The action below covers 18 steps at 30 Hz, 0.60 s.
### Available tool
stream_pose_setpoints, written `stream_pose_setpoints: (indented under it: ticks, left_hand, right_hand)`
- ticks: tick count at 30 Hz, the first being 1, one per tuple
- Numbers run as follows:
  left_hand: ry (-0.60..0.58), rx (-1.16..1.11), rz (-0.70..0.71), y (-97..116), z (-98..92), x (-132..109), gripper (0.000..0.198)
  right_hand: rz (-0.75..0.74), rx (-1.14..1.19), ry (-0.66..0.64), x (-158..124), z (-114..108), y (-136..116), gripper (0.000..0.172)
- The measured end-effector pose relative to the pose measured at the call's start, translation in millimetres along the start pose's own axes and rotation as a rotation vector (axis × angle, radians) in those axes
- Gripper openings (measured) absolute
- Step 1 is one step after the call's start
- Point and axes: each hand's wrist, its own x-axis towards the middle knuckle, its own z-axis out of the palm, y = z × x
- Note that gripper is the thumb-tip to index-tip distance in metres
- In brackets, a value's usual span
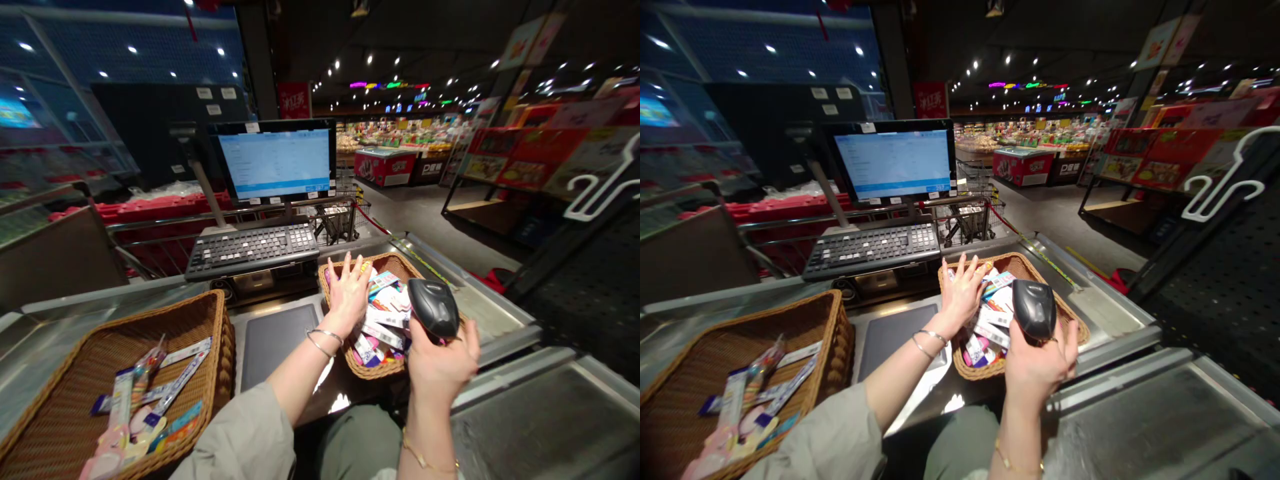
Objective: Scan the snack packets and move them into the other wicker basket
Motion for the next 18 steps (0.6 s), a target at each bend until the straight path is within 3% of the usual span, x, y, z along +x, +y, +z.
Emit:
stream_pose_setpoints:
  ticks: [9, 18]
  left_hand:
    - [0.019, 0.063, -0.083, -21.0, -45.2, -49.5, 0.049]
    - [0.050, 0.103, -0.173, -58.0, -81.9, -108.7, 0.052]
  right_hand:
    - [-0.079, 0.106, -0.147, -19.3, -1.7, -26.1, 0.053]
    - [-0.264, 0.249, -0.349, -52.1, -4.4, -60.6, 0.050]
